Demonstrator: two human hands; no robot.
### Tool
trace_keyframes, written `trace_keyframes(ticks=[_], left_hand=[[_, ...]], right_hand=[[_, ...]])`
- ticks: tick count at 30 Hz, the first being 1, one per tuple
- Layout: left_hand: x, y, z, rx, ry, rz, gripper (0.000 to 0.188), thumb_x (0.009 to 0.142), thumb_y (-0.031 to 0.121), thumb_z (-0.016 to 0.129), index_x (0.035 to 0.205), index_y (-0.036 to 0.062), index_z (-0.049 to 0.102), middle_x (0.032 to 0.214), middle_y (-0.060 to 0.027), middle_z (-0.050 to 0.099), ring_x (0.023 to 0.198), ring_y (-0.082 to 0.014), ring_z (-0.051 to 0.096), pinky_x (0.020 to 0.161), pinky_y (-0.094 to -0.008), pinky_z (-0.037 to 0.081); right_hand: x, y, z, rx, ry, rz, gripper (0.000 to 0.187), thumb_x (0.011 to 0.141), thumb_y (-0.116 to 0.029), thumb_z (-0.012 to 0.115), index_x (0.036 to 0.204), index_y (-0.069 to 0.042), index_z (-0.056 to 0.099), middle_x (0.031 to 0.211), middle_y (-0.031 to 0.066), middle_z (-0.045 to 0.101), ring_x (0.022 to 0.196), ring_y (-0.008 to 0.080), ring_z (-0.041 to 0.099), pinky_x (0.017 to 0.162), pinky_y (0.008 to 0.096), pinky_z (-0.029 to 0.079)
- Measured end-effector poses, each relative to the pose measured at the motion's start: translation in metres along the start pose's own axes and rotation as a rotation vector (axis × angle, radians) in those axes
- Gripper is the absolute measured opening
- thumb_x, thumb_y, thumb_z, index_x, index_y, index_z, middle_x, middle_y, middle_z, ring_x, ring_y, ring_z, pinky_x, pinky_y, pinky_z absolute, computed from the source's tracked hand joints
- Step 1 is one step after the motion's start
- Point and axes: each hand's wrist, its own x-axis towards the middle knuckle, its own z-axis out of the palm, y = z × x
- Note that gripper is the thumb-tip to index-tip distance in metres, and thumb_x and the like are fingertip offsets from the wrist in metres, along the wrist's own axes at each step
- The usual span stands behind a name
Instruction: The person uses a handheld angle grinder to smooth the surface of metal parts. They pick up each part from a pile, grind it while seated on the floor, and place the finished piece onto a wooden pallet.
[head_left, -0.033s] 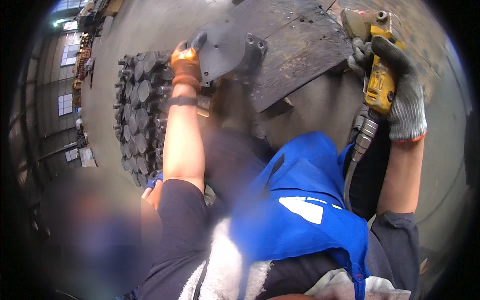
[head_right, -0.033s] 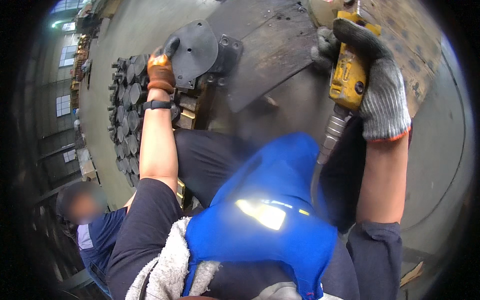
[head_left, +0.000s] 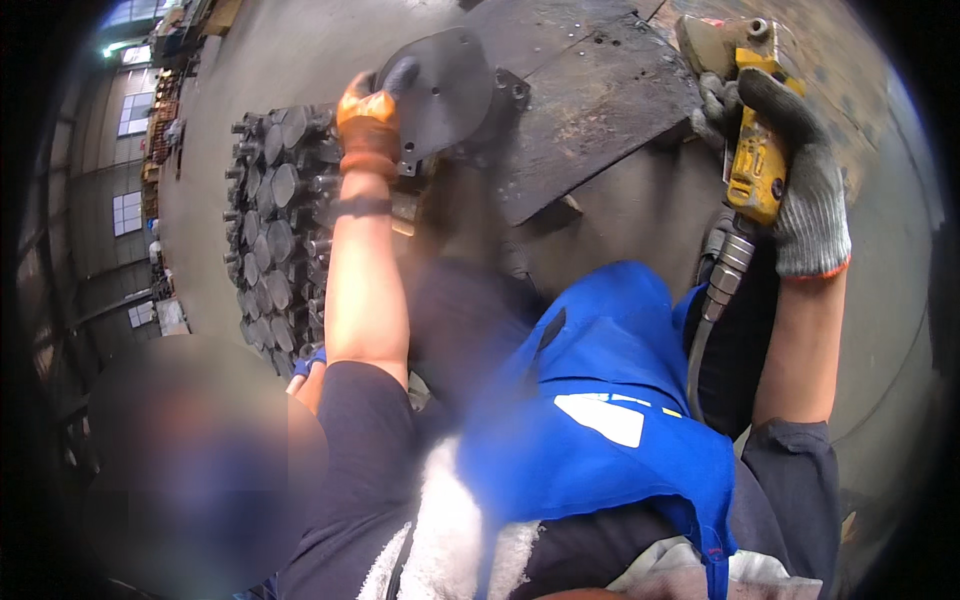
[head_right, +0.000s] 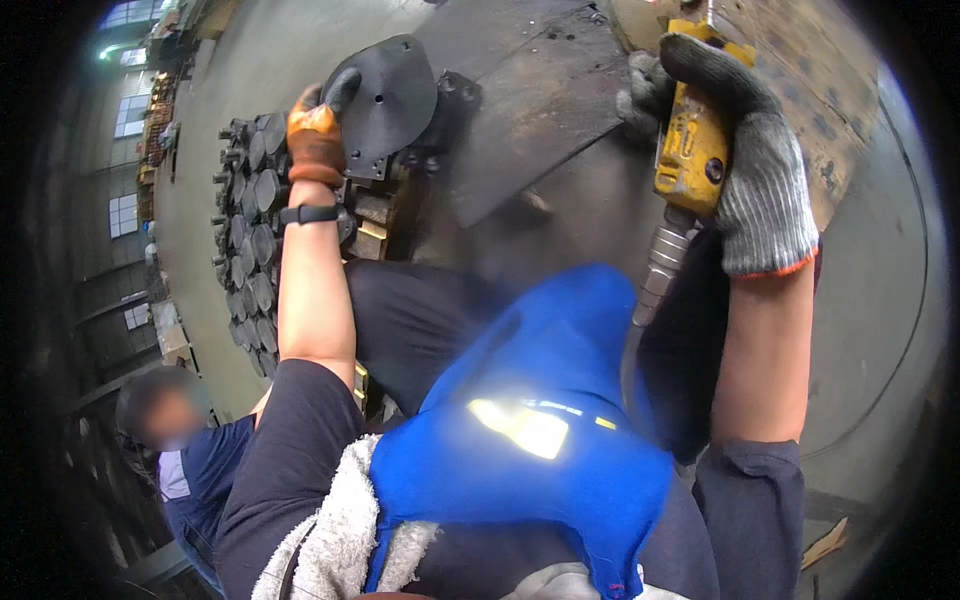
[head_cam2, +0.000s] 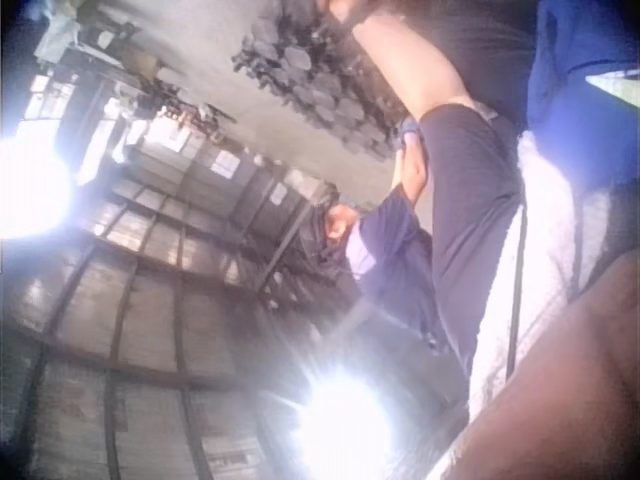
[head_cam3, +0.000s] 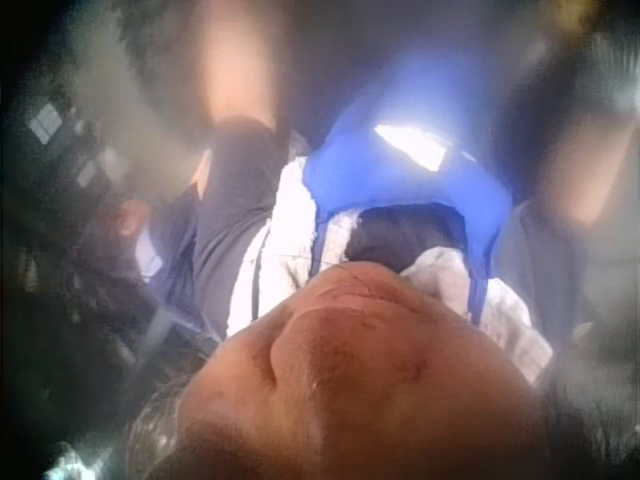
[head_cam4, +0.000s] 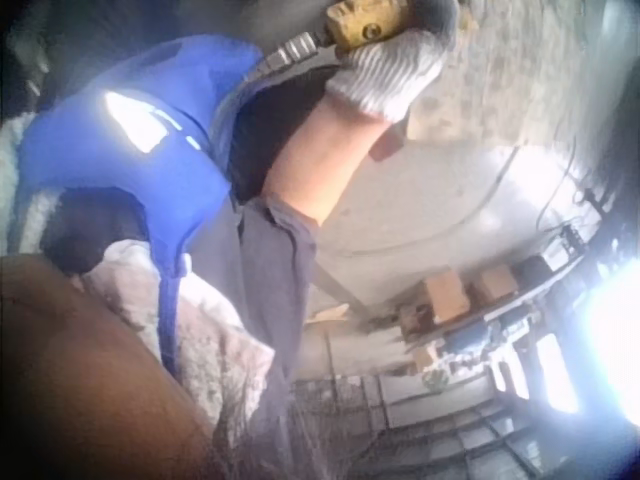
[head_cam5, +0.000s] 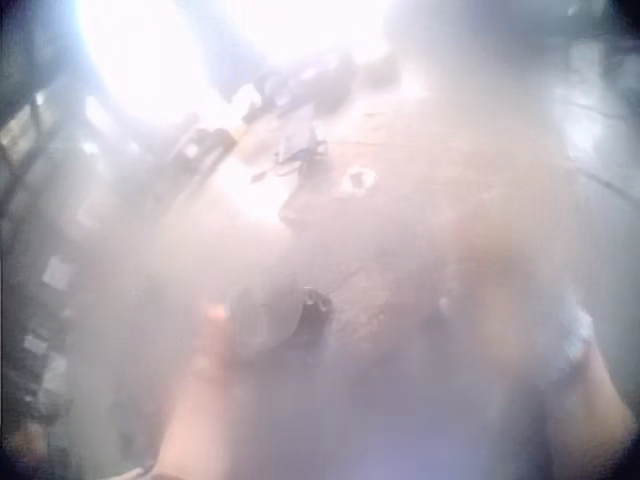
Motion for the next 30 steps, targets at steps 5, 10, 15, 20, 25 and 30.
trace_keyframes(ticks=[5, 10, 15, 20, 25, 30], left_hand=[[-0.015, 0.008, 0.008, 0.408, -0.182, 0.715, 0.033, 0.085, 0.017, 0.073, 0.113, 0.0007, 0.063, 0.112, -0.0101, 0.067, 0.097, -0.0182, 0.065, 0.087, -0.0318, 0.054], [-0.020, 0.021, -0.021, -0.216, -0.341, 0.224, 0.039, 0.081, 0.007, 0.076, 0.116, -0.0025, 0.062, 0.111, -0.0106, 0.069, 0.102, -0.0188, 0.065, 0.094, -0.0329, 0.052], [-0.021, 0.002, -0.044, -0.064, -0.454, 0.353, 0.045, 0.085, 0.015, 0.071, 0.127, 0.0025, 0.058, 0.123, -0.0132, 0.064, 0.115, -0.0252, 0.060, 0.102, -0.0390, 0.046], [-0.029, 0.010, -0.033, 0.193, -0.577, 0.648, 0.044, 0.092, 0.037, 0.067, 0.114, -0.0002, 0.057, 0.107, -0.0161, 0.069, 0.109, -0.0324, 0.062, 0.101, -0.0457, 0.045], [-0.044, 0.020, -0.024, 0.380, -0.455, 0.719, 0.047, 0.091, 0.043, 0.067, 0.120, 0.0074, 0.059, 0.108, -0.0155, 0.068, 0.111, -0.0356, 0.061, 0.101, -0.0474, 0.044], [-0.069, 0.029, -0.009, 0.638, -0.204, 0.682, 0.052, 0.084, 0.035, 0.073, 0.125, 0.0060, 0.058, 0.120, -0.0145, 0.062, 0.118, -0.0330, 0.058, 0.102, -0.0451, 0.045]], right_hand=[[0.014, 0.001, -0.017, 0.101, -0.045, -0.035, 0.033, 0.086, -0.017, 0.073, 0.110, 0.002, 0.063, 0.094, 0.0141, 0.070, 0.082, 0.0239, 0.071, 0.078, 0.0348, 0.061], [-0.002, -0.010, -0.028, 0.117, -0.035, -0.031, 0.034, 0.086, -0.016, 0.070, 0.111, 0.006, 0.062, 0.103, 0.0192, 0.068, 0.094, 0.0290, 0.070, 0.089, 0.0413, 0.059], [-0.012, -0.014, -0.034, 0.019, -0.042, 0.002, 0.032, 0.088, -0.025, 0.069, 0.104, 0.002, 0.063, 0.102, 0.0176, 0.067, 0.086, 0.0241, 0.067, 0.077, 0.0337, 0.058], [-0.017, -0.025, -0.057, -0.087, -0.056, -0.054, 0.033, 0.094, -0.025, 0.061, 0.116, -0.001, 0.064, 0.108, 0.0137, 0.069, 0.094, 0.0214, 0.069, 0.077, 0.0293, 0.059], [-0.041, -0.014, -0.085, -0.468, 0.279, -0.211, 0.041, 0.097, -0.031, 0.056, 0.131, -0.007, 0.059, 0.117, 0.0120, 0.067, 0.096, 0.0213, 0.069, 0.076, 0.0302, 0.060], [-0.050, -0.009, -0.076, -0.624, 0.357, -0.259, 0.058, 0.093, -0.049, 0.059, 0.132, -0.007, 0.057, 0.115, 0.0136, 0.066, 0.090, 0.0219, 0.070, 0.070, 0.0315, 0.061]])
